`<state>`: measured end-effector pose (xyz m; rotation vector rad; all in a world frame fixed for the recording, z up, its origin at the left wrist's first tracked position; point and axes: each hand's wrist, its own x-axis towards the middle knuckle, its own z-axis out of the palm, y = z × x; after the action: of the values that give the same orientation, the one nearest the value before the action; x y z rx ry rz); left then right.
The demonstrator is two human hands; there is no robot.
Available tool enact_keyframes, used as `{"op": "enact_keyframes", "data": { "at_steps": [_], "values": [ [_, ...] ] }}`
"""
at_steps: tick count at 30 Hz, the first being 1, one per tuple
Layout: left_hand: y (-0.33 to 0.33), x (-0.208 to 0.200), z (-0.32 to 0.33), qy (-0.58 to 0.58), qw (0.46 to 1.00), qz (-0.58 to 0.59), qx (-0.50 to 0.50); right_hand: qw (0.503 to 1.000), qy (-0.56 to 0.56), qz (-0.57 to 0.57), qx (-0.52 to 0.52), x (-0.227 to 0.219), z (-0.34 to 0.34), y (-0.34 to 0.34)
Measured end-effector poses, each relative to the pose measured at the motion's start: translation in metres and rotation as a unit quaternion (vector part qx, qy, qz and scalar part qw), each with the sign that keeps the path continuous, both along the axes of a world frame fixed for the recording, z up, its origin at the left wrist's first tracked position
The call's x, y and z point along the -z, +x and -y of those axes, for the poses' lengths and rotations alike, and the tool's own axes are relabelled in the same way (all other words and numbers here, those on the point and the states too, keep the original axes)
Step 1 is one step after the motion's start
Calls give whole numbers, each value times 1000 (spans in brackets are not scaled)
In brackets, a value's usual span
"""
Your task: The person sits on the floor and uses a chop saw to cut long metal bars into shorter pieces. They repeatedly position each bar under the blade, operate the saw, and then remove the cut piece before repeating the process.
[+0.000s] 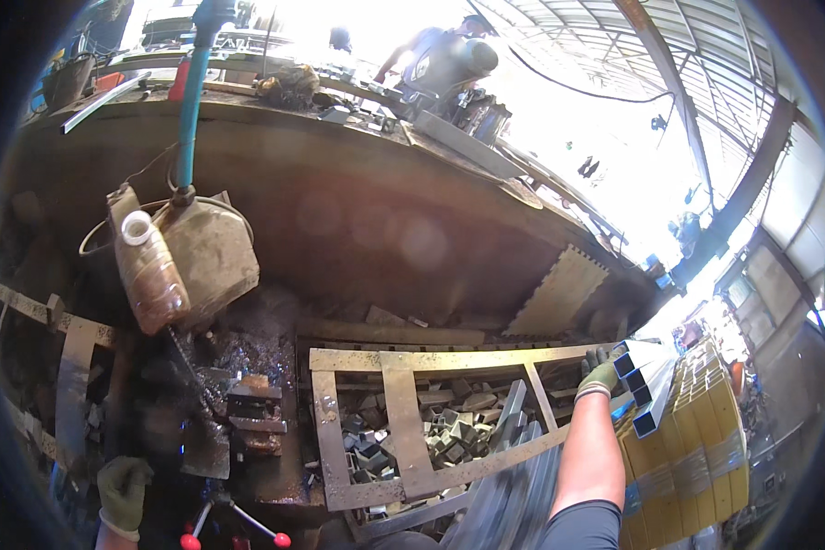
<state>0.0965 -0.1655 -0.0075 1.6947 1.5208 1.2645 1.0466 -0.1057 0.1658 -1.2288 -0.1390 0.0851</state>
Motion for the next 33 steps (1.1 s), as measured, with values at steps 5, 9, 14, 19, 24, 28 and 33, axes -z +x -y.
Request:
{"op": "enact_keyframes", "data": {
  "at_steps": [5, 9, 14, 19, 24, 28, 33],
  "values": [
    [-6, 16, -16, -68, 997, 24, 1, 1000, -19, 4, 21, 3, 1, 36],
    [-9, 24, -27, -84, 996, 25, -11, 999, 32, 16, 8, 14, -4, 60],
    [-29, 41, -24, -97, 994, 45, -23, 992, 46, -105, 55, 38, -26, 36],
    [-20, 43, -29, -79, 991, 103, -14, 989, 71, -119, 42, 59, -11, 4],
    [0, 31, -34, -23, 996, 89, 1, 973, 154, -145, -96, 101, 0, -66],
    [-5, 9, -22, 61, 998, 4, 7, 979, 105, -162, -63, 113, -12, -235],
    [22, -41, -26, 185, 976, -80, 82, 967, 62, -158, -192, 143, 32, -363]
  ]
}}
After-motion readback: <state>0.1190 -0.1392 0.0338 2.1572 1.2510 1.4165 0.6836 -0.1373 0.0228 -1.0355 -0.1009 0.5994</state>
